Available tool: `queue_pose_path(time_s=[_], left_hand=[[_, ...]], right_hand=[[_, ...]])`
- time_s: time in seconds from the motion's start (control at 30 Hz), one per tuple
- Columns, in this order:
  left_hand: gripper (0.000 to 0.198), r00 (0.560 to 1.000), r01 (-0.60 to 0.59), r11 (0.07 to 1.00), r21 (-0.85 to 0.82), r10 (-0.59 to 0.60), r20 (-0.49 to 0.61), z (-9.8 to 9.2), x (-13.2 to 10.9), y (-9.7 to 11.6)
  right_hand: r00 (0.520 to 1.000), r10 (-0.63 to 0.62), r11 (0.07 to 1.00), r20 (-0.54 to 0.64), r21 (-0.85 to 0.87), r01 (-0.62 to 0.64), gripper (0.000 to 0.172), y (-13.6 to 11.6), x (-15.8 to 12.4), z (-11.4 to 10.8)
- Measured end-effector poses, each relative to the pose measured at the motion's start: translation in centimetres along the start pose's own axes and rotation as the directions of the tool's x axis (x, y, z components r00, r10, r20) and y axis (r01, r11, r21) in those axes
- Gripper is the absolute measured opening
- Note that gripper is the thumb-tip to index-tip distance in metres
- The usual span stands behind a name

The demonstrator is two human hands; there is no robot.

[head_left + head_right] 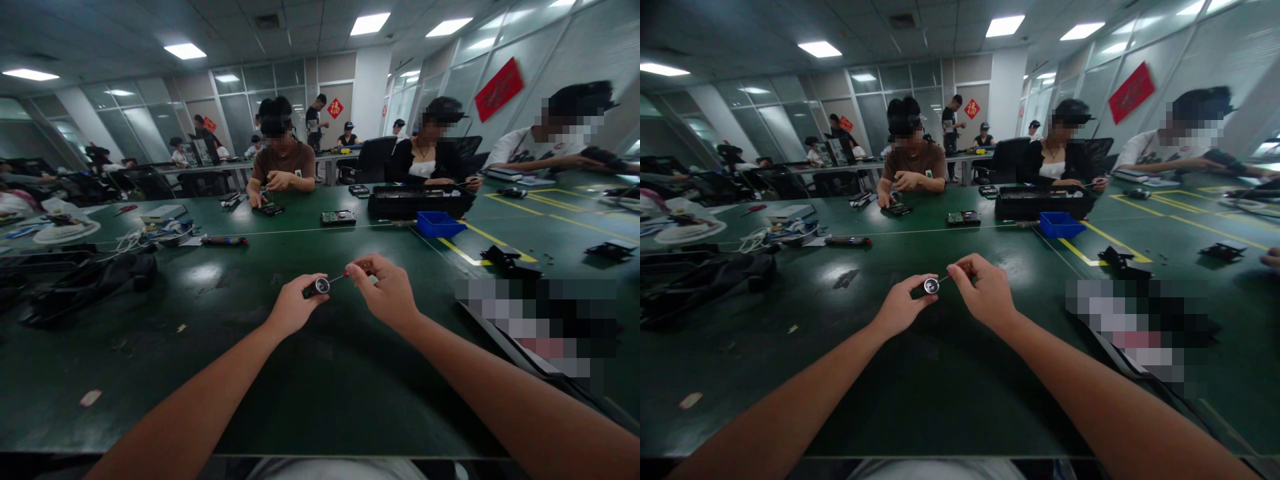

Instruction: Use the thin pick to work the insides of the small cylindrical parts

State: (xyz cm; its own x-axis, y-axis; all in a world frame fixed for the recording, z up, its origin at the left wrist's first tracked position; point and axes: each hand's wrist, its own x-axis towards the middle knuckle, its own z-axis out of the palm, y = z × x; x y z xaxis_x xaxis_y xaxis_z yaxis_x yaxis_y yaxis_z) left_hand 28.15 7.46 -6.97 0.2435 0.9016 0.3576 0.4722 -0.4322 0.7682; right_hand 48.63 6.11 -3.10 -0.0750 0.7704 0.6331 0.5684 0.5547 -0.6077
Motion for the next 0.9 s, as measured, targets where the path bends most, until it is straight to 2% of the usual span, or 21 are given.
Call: queue_pose_path(time_s=[0.17, 0.3, 0.43, 0.6, 0.67, 0.77, 0.83, 0.9], left_hand=[[0.040, 1.000, 0.008, 1.000, 0.010, -0.008, -0.014, -0.1, 0.2, -0.2], [0.040, 1.000, -0.014, 1.000, 0.009, 0.014, 0.003, 0.0, 0.1, 0.0], [0.039, 1.000, -0.028, 1.000, 0.005, 0.028, -0.001, 0.0, 0.1, 0.0], [0.039, 1.000, -0.016, 1.000, 0.011, 0.016, -0.005, -0.1, 0.2, -0.2], [0.040, 1.000, -0.014, 1.000, 0.014, 0.014, -0.006, -0.1, 0.2, -0.3], [0.040, 1.000, -0.010, 1.000, 0.027, 0.010, -0.017, -0.1, 0.2, -0.3], [0.041, 0.999, -0.035, 0.999, 0.034, 0.035, -0.009, -0.2, 0.3, -0.3], [0.041, 0.997, -0.077, 0.996, 0.044, 0.077, 0.008, -0.3, 0.4, -0.2]], right_hand=[[0.994, -0.063, 0.998, 0.088, 0.017, 0.061, 0.014, -0.1, -0.2, 0.1], [0.998, -0.012, 0.998, 0.064, -0.056, 0.016, 0.026, -0.6, -0.3, 0.1], [0.995, -0.046, 0.998, 0.084, -0.049, 0.050, 0.023, -0.9, -0.1, 0.0], [0.993, 0.019, 0.997, 0.120, -0.081, -0.009, 0.028, -0.9, 0.0, 0.0], [0.995, 0.045, 0.999, 0.092, -0.030, -0.042, 0.024, -0.8, 0.0, 0.1], [0.989, 0.138, 0.980, 0.048, 0.135, -0.144, 0.021, -0.4, 0.1, 0.5], [0.974, 0.225, 0.938, 0.033, 0.264, -0.225, 0.023, 0.1, 0.4, 0.9], [0.945, 0.324, 0.854, 0.039, 0.418, -0.310, 0.026, 0.8, 0.7, 1.2]])
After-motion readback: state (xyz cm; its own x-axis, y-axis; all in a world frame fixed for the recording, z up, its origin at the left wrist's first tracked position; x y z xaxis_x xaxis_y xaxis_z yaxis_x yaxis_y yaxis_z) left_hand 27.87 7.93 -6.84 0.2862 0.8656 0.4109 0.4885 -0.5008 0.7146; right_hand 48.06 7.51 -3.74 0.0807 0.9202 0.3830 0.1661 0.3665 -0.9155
